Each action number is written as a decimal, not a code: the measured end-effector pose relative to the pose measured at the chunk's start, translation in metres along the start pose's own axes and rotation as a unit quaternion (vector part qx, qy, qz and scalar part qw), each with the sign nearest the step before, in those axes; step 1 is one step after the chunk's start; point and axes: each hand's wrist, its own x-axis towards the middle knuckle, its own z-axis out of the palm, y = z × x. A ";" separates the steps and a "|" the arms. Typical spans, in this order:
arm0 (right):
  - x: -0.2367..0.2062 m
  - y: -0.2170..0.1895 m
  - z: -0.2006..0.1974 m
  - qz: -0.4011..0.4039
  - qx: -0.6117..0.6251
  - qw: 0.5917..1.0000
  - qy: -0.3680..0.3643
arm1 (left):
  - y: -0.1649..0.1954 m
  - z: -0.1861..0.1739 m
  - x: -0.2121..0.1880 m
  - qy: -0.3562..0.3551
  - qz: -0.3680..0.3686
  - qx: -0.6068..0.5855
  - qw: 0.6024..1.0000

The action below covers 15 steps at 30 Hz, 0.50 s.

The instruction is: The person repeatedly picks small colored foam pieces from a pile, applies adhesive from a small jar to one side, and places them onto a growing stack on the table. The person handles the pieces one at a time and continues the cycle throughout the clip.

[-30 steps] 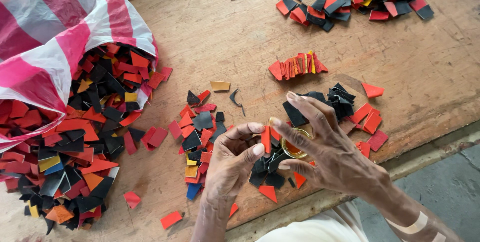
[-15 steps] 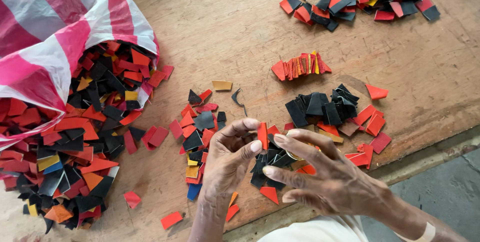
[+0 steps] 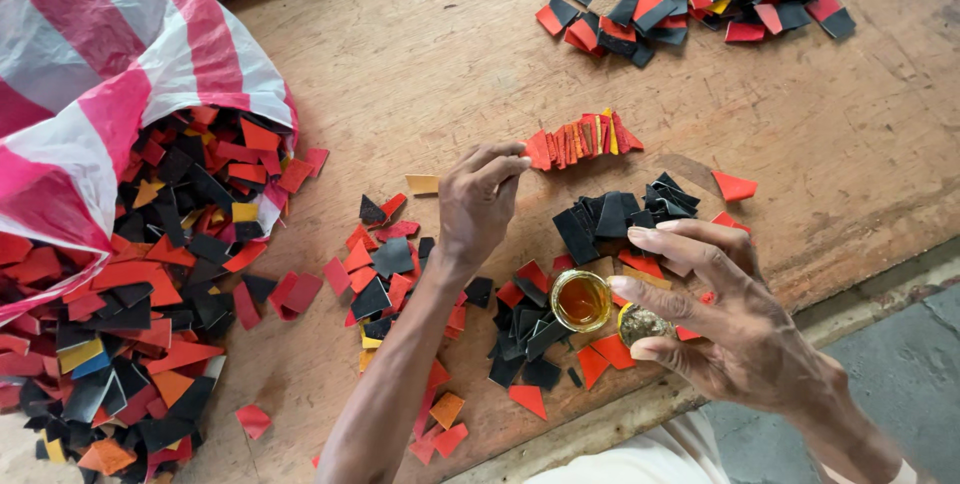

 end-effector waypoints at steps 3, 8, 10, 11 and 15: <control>-0.002 0.005 -0.002 0.008 0.000 1.000 -0.008 | -0.007 0.010 0.002 -0.012 -0.011 0.011 1.000; 0.002 0.005 -0.006 0.010 0.012 1.000 -0.015 | -0.010 0.016 -0.001 -0.057 -0.014 0.041 0.997; 0.006 0.003 -0.009 0.012 0.012 0.999 -0.038 | -0.008 0.015 -0.001 -0.067 -0.005 0.049 0.997; 0.008 0.001 -0.010 0.016 0.011 0.998 -0.058 | -0.006 0.012 -0.001 -0.071 0.001 0.049 0.996; 0.020 -0.007 -0.007 0.014 -0.017 0.986 -0.163 | 0.014 -0.012 -0.004 -0.133 -0.081 0.025 0.987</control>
